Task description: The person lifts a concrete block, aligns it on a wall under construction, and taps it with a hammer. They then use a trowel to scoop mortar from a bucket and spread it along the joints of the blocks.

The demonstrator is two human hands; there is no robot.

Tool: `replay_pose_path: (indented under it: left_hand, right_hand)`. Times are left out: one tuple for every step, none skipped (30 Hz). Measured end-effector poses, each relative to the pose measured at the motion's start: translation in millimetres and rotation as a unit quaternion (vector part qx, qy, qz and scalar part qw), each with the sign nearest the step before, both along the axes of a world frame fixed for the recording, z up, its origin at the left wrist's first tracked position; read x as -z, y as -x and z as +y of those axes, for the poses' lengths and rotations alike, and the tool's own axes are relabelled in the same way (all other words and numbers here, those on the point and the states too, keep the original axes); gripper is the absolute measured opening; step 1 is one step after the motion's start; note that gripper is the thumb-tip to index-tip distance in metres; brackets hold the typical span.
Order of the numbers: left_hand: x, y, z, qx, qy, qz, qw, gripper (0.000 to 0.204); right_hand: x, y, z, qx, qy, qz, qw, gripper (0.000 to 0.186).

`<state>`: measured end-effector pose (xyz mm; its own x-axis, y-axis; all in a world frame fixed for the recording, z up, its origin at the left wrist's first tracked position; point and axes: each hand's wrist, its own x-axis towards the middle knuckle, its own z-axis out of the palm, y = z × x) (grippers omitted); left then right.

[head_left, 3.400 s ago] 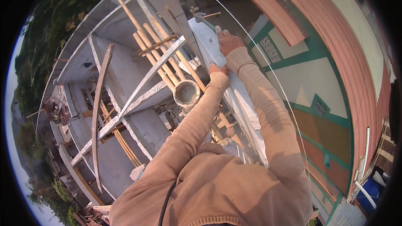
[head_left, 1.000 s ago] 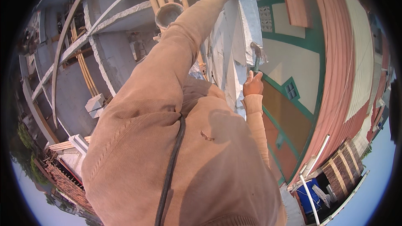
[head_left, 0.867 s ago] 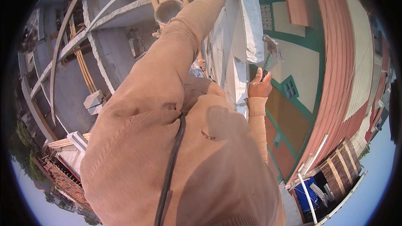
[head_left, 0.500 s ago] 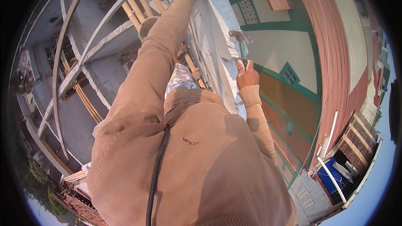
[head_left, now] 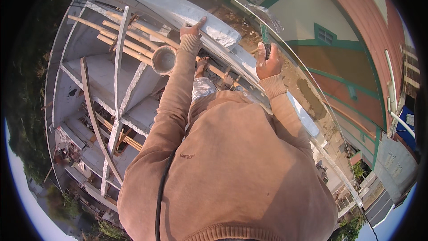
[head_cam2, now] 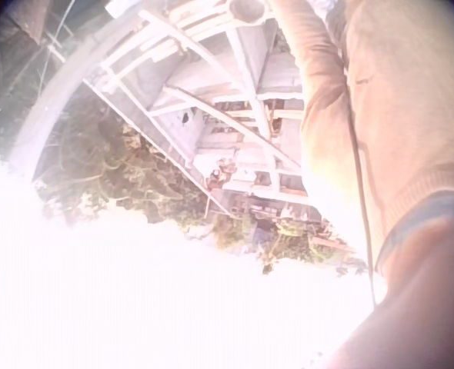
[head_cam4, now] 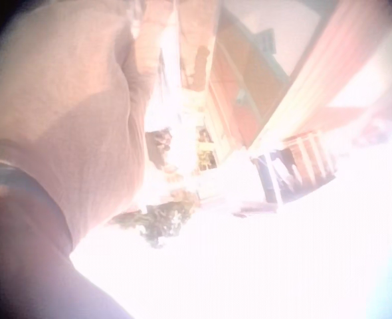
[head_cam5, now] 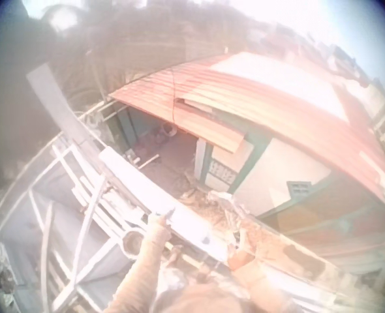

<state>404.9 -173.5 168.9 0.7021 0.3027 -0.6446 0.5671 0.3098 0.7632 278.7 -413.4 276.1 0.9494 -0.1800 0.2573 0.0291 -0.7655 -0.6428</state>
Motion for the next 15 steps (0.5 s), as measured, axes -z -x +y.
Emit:
replay_pose_path:
  left_hand:
    - [1.0,2.3,2.2,0.038,-0.030,-0.002,0.999,0.060]
    - [-2.6,4.3,-1.3,0.037,-0.036,-0.005,0.999,0.059]
    - [-5.5,6.0,-5.5,0.037,-0.042,-0.008,0.998,0.059]
    - [-7.3,7.3,-9.1,0.037,-0.048,-0.011,0.998,0.059]
    - [-0.7,4.9,-5.7,0.040,-0.031,-0.021,0.998,0.061]
    - [10.9,1.8,-0.5,0.044,-0.013,-0.031,0.998,0.064]
    - [22.3,-1.3,3.5,0.047,0.005,-0.040,0.998,0.066]
    - [22.1,-2.4,2.3,0.045,0.006,-0.031,0.999,0.068]
    - [21.6,-3.5,1.3,0.042,0.006,-0.021,0.999,0.070]
    - [21.1,-4.2,0.4,0.039,0.007,-0.012,0.999,0.073]
    - [17.1,-4.5,-1.9,0.026,0.006,-0.003,1.000,0.069]
    - [13.1,-4.5,-4.6,0.012,0.004,0.005,1.000,0.067]
    - [9.0,-5.2,-6.6,-0.001,0.003,0.014,1.000,0.064]
    - [7.1,-2.5,-5.0,0.004,0.008,0.011,1.000,0.066]
    - [6.5,2.2,-4.1,0.009,0.016,0.011,1.000,0.068]
  right_hand:
    - [-6.9,0.6,2.5,-0.007,-0.041,0.009,0.999,0.036]
    - [-10.2,1.2,2.5,-0.014,-0.050,-0.005,0.999,0.034]
    - [-12.2,1.7,2.4,-0.021,-0.059,-0.019,0.998,0.033]
    - [-12.1,2.4,2.9,-0.028,-0.067,-0.033,0.997,0.031]
    - [-9.8,0.5,6.1,-0.053,-0.071,-0.084,0.993,0.031]
    - [3.1,2.9,2.5,-0.067,-0.029,-0.026,0.997,0.031]
    - [23.3,7.6,-2.6,-0.080,0.013,0.033,0.996,0.031]
    - [31.0,7.6,-4.9,-0.093,0.055,0.093,0.990,0.031]
    - [38.1,6.6,-8.6,-0.111,0.092,0.159,0.977,0.032]
    - [44.7,5.3,-13.2,-0.117,0.103,0.195,0.968,0.032]
    - [43.2,1.4,-15.9,-0.124,0.115,0.230,0.958,0.032]
    - [41.7,-0.6,-17.4,-0.131,0.126,0.264,0.947,0.032]
    - [39.9,-2.0,-18.0,-0.119,0.104,0.236,0.959,0.031]
    - [21.0,-4.2,-11.7,-0.110,0.080,0.210,0.968,0.031]
    - [4.3,-3.0,-7.9,-0.100,0.059,0.187,0.976,0.031]
